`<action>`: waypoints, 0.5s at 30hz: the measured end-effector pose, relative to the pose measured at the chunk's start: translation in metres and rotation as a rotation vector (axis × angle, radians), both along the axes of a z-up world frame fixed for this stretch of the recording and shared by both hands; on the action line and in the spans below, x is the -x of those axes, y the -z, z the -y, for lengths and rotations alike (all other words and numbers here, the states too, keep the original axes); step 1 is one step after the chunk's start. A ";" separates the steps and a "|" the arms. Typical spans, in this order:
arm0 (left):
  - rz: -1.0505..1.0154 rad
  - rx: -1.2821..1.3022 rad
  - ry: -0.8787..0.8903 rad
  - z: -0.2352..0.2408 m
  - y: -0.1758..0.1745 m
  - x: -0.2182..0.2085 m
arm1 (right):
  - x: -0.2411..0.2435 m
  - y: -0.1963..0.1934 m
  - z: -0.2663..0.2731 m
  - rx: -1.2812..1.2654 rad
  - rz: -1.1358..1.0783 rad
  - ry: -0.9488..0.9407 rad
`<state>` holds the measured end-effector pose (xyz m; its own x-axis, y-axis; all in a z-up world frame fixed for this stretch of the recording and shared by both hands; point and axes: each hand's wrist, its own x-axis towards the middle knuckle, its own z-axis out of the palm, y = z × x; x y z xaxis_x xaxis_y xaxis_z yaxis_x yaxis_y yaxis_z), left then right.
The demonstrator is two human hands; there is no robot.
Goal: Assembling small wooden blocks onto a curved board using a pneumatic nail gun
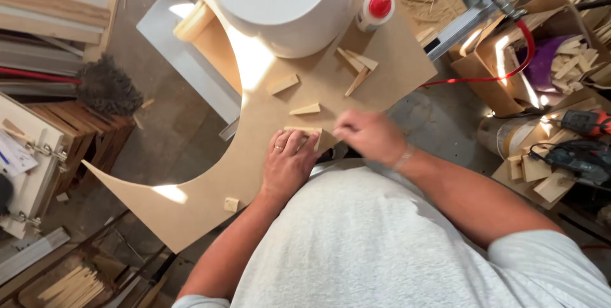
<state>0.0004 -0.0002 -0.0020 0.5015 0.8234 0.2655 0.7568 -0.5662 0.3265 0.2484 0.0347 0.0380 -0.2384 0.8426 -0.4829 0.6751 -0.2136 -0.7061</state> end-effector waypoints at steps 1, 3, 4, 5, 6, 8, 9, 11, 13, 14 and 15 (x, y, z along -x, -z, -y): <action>0.002 0.002 -0.003 0.000 0.002 0.000 | -0.015 -0.009 -0.003 -0.164 0.094 0.170; -0.001 0.005 -0.016 0.002 0.001 -0.001 | -0.068 0.020 -0.021 -0.328 0.180 0.331; -0.006 0.005 -0.012 0.002 -0.002 -0.001 | -0.109 0.054 -0.032 -0.407 0.468 0.387; -0.011 0.006 -0.008 0.002 -0.004 -0.001 | -0.151 0.087 -0.039 -0.486 0.757 0.441; -0.020 0.007 -0.024 -0.001 -0.014 -0.003 | -0.181 0.089 -0.069 -0.489 0.743 0.428; -0.085 0.041 0.020 -0.006 -0.034 -0.004 | -0.232 0.097 -0.134 -0.986 0.630 0.210; -0.101 0.043 -0.005 -0.006 -0.036 -0.005 | -0.241 0.100 -0.149 -0.989 0.602 0.195; -0.088 0.024 -0.003 -0.008 -0.041 -0.007 | -0.255 0.109 -0.178 -0.780 0.764 0.147; -0.114 0.019 -0.015 -0.004 -0.040 -0.006 | -0.271 0.150 -0.202 -0.746 0.856 0.102; -0.119 0.001 -0.008 -0.007 -0.039 -0.007 | -0.280 0.168 -0.222 -0.720 0.973 0.070; -0.130 -0.003 -0.027 -0.009 -0.038 -0.006 | -0.277 0.177 -0.236 -0.732 0.956 0.060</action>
